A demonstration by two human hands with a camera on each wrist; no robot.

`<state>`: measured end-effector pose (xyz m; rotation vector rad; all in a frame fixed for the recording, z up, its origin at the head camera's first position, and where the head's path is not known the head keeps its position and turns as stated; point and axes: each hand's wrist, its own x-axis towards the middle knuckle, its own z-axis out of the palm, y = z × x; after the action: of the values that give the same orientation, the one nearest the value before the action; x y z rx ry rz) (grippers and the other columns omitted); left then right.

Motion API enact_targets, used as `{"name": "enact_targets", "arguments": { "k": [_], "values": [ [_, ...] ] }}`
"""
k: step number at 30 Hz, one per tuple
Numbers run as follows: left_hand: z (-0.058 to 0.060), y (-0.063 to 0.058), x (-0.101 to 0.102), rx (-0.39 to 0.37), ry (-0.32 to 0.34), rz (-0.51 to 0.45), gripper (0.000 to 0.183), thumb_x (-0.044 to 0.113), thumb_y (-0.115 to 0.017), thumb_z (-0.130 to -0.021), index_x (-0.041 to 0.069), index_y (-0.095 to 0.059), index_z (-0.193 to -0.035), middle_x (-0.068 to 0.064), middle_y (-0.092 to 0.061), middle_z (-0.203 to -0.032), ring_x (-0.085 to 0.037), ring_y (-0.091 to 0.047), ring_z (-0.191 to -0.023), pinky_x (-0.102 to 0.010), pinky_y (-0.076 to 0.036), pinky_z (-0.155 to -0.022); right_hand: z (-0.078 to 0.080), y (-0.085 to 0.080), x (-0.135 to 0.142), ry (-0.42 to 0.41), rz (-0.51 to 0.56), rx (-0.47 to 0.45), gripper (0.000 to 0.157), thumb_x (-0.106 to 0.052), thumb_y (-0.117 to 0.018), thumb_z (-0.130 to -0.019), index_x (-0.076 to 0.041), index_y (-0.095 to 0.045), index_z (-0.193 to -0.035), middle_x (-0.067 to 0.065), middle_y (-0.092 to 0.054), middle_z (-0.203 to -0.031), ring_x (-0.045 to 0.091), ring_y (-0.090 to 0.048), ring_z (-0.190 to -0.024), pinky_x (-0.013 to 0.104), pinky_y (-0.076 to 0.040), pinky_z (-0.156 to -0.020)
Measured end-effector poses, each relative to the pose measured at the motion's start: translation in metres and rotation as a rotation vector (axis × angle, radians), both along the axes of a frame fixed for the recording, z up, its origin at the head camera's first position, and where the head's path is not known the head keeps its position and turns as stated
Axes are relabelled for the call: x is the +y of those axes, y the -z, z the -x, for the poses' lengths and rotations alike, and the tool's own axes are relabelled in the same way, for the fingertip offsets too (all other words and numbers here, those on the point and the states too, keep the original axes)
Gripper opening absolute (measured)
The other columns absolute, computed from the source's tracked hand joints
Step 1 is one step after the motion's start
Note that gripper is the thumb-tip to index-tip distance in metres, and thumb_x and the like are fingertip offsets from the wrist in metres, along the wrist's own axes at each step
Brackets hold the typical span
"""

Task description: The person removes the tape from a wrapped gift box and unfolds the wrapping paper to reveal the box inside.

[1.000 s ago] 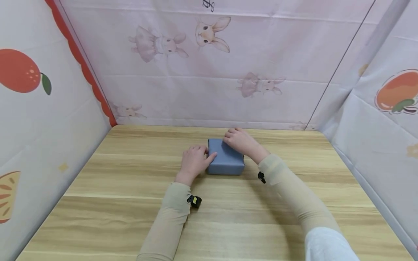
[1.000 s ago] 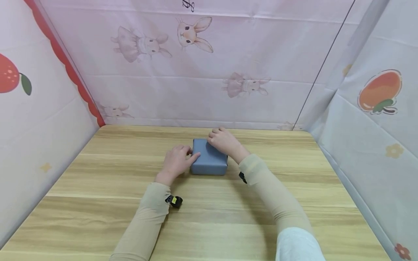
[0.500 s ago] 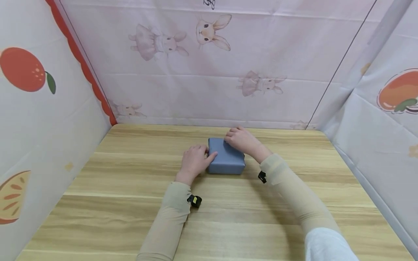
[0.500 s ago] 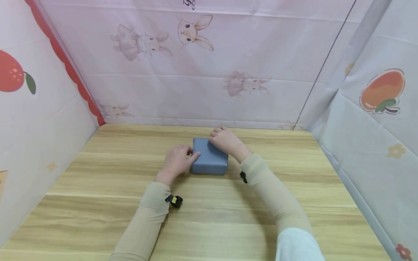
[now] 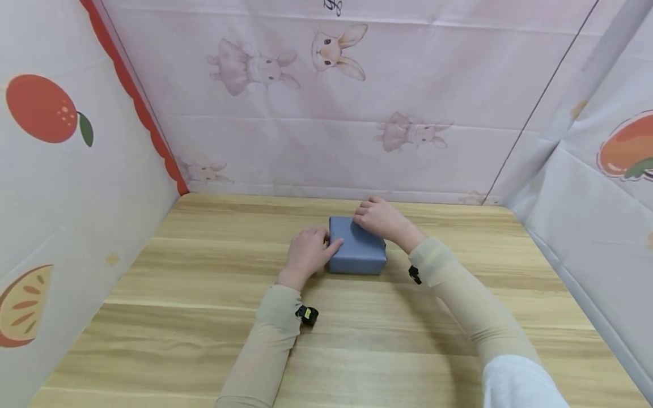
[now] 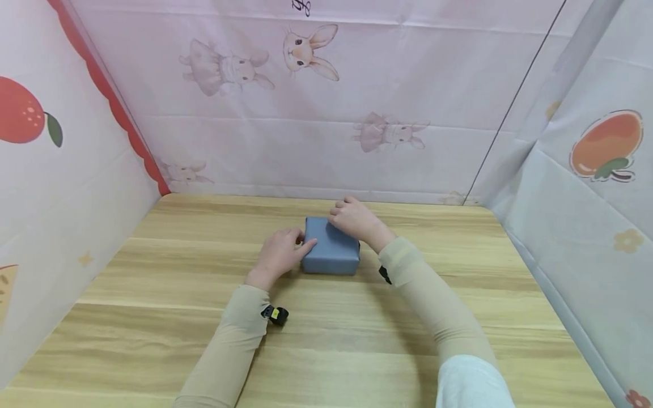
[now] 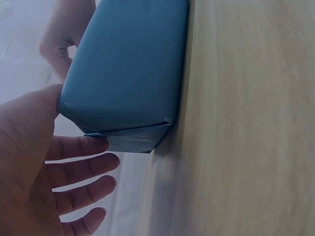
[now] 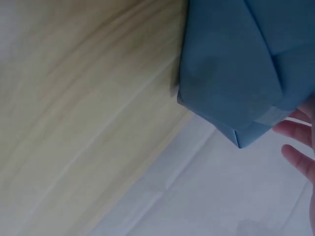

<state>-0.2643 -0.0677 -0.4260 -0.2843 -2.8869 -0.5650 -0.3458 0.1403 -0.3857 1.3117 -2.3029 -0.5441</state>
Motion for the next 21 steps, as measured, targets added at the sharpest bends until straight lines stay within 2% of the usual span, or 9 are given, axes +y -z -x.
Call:
{"name": "enact_targets", "arguments": {
  "k": [6, 13, 21],
  "values": [
    [0.001, 0.001, 0.0, 0.01, 0.005, 0.003, 0.047, 0.059, -0.05, -0.095, 0.014, -0.063, -0.091, 0.001, -0.057, -0.076, -0.016, -0.052, -0.07, -0.031, -0.041, -0.062, 0.0, 0.004, 0.001, 0.004, 0.015, 0.01, 0.021, -0.007, -0.066, -0.088, -0.016, -0.072, -0.107, -0.003, -0.073, -0.107, 0.018, -0.064, -0.099, 0.036, -0.048, -0.087],
    [0.001, 0.0, 0.001, 0.006, 0.006, 0.004, 0.046, 0.058, -0.05, -0.095, 0.015, -0.064, -0.09, 0.002, -0.057, -0.076, -0.015, -0.052, -0.068, -0.029, -0.04, -0.06, -0.002, 0.0, 0.002, -0.008, 0.0, 0.013, 0.018, -0.007, -0.066, -0.087, -0.016, -0.073, -0.101, -0.003, -0.074, -0.102, 0.018, -0.064, -0.098, 0.036, -0.047, -0.086],
    [0.001, -0.001, 0.0, -0.016, 0.008, 0.0, 0.044, 0.059, -0.05, -0.095, 0.017, -0.063, -0.09, 0.002, -0.06, -0.08, -0.014, -0.053, -0.071, -0.029, -0.041, -0.062, -0.001, -0.006, 0.001, -0.076, -0.036, 0.044, 0.017, -0.007, -0.068, -0.086, -0.016, -0.072, -0.099, -0.003, -0.074, -0.099, 0.018, -0.065, -0.097, 0.036, -0.047, -0.091]
  ]
}}
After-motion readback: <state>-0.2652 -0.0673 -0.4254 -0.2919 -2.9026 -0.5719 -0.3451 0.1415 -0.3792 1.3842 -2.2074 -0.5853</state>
